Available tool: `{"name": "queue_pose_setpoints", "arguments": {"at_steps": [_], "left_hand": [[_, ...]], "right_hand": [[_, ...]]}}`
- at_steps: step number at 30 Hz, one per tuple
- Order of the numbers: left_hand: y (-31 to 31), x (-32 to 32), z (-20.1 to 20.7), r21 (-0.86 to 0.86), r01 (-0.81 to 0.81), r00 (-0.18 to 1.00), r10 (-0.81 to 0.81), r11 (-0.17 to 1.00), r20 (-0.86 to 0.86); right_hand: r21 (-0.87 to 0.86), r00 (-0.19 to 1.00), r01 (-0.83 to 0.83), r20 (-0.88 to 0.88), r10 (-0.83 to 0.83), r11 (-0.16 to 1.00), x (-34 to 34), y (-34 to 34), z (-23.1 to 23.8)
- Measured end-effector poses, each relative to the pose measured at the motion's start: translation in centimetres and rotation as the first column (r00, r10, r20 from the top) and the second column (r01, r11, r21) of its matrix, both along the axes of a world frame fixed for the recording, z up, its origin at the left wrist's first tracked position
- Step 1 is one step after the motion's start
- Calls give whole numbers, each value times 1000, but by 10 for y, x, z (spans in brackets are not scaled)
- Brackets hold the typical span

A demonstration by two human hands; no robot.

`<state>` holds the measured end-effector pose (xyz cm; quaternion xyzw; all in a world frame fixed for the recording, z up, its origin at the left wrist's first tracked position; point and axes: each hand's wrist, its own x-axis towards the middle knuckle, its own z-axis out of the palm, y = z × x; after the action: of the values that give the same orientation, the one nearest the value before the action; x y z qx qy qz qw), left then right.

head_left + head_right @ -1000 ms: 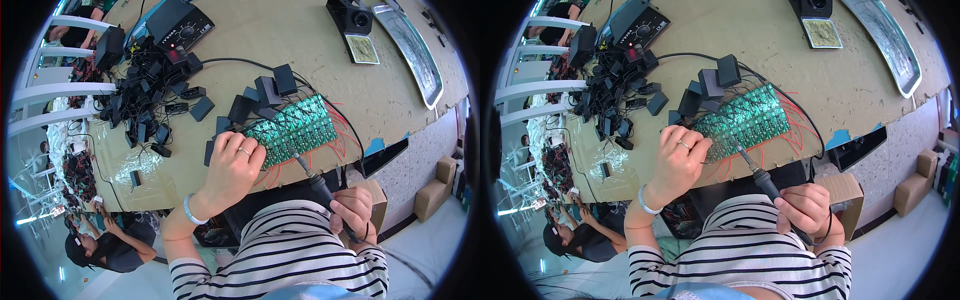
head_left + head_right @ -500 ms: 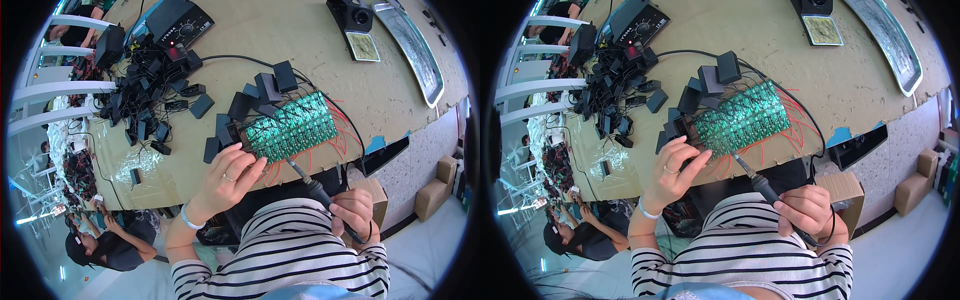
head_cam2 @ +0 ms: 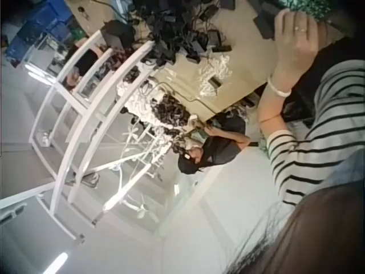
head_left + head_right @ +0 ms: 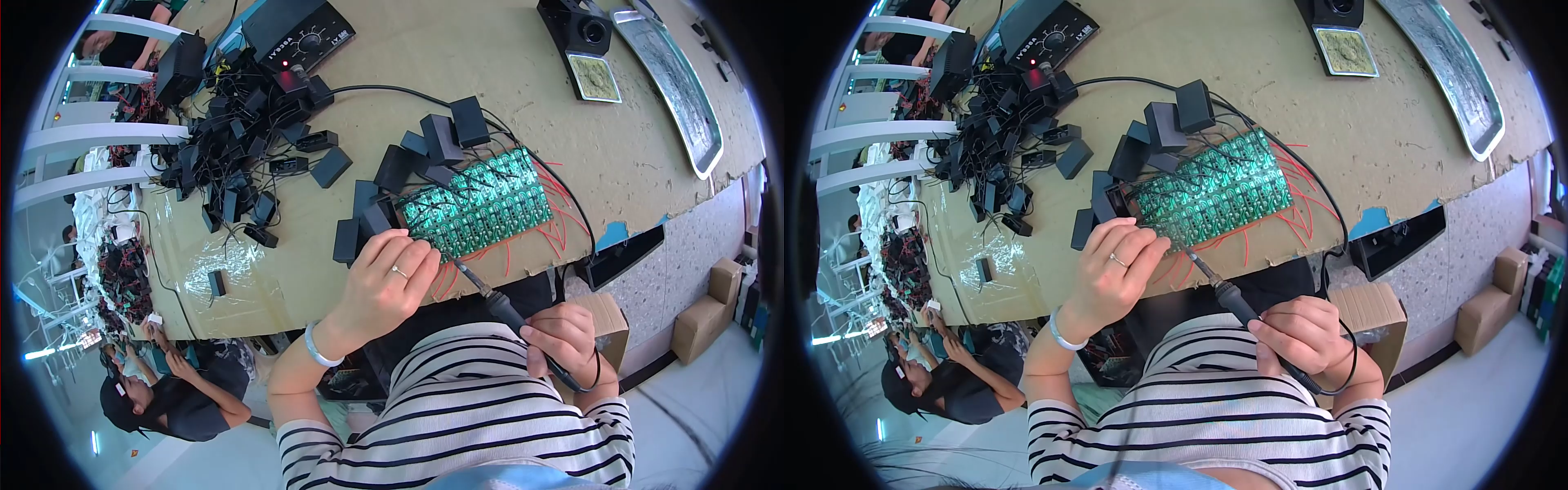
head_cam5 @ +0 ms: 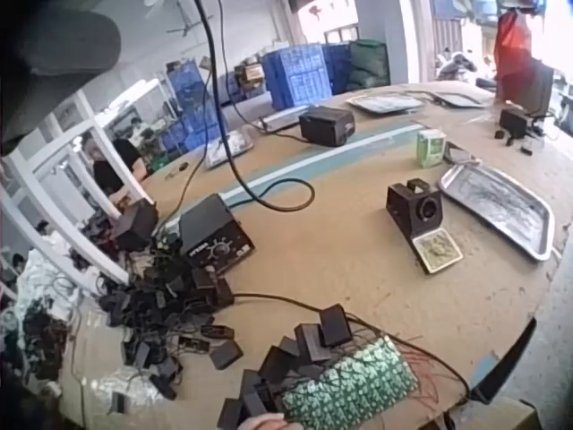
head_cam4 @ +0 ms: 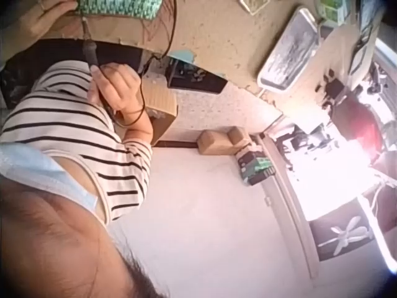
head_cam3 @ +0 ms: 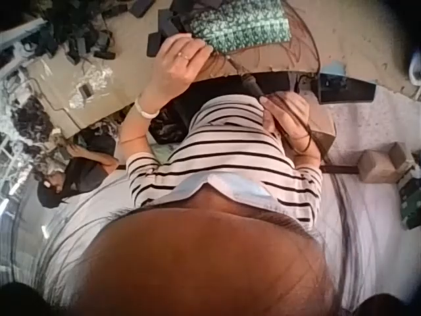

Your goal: Solder electronic components onto a green circuit board at a workbench.

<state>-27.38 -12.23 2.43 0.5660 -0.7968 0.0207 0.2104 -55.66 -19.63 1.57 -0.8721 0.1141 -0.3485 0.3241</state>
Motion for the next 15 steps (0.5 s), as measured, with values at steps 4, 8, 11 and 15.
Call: {"name": "queue_pose_setpoints", "arguments": {"at_steps": [4,8,11,15], "left_hand": [[-1,-2,2,21,-5,1000,4,1000,30],[-4,-3,5,35,21,997,-24,999,68],[-2,-2,5,42,24,995,-28,999,93],[-1,-3,4,46,26,995,-30,999,97]], "right_hand": [[-67,999,16,39,-14,998,4,0,-4],[-240,997,16,72,1,971,7,4,-10],[-290,998,-15,59,33,957,8,4,-11],[-222,995,-5,101,28,975,-4,5,-10]]}}
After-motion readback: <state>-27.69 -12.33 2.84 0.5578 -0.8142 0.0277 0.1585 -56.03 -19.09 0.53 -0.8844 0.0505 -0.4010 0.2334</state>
